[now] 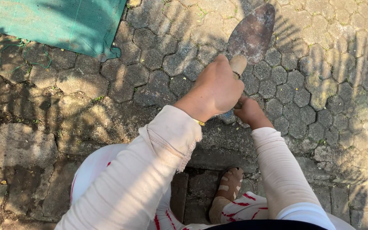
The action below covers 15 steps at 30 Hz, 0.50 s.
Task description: Cleaning dirt out of cracks in a brick and stone pavement using hand trowels and then sweeping the area.
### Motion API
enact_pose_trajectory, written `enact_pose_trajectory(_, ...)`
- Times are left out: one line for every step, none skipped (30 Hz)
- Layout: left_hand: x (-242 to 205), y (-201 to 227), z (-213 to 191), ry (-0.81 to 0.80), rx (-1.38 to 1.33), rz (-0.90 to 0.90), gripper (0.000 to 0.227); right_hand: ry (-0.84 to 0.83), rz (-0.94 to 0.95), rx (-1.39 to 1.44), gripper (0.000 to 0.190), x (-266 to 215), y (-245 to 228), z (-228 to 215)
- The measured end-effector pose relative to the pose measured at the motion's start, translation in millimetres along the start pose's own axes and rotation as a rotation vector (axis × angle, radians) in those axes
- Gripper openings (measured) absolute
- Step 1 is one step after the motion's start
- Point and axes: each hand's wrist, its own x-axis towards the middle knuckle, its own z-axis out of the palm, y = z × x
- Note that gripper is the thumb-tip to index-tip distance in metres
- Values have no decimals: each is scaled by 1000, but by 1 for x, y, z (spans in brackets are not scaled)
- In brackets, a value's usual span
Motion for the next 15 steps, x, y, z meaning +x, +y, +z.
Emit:
enact_pose_trajectory(0,1,0,2,4,2,52,3,-2,4,61,7,9,1)
enact_pose_trajectory(0,1,0,-6,15,0,54,-36,-52,78,62,14,18,1)
enact_pose_trajectory(-1,1,0,-14,25,-2,56,-75,-101,151,64,20,27,2)
enact_pose_trajectory(2,-2,0,-13,28,0,56,-72,-103,154,64,21,26,1)
enact_pose_trajectory(4,-4,2,6,29,15,54,-62,-84,89,62,20,29,-1)
enact_pose_trajectory(7,-7,5,26,30,30,53,-52,-66,24,62,19,31,-3)
enact_pose_trajectory(7,-7,7,25,25,29,53,-53,-64,20,62,21,35,5)
enact_pose_trajectory(8,-6,8,37,22,17,53,33,-87,99,58,23,39,13)
enact_pose_trajectory(8,-6,7,50,25,5,53,118,-111,186,56,26,40,23)
enact_pose_trajectory(10,-8,8,50,28,2,53,116,-112,189,56,25,40,24)
enact_pose_trajectory(12,-9,9,58,34,18,51,65,-105,162,60,25,40,23)
enact_pose_trajectory(15,-10,11,66,40,34,49,14,-99,134,65,26,41,22)
enact_pose_trajectory(15,-10,9,69,41,39,49,19,-101,135,65,27,36,15)
enact_pose_trajectory(16,-10,7,77,62,34,50,-7,-62,80,63,29,31,9)
enact_pose_trajectory(15,-11,9,74,78,23,51,-41,-14,25,62,25,30,6)
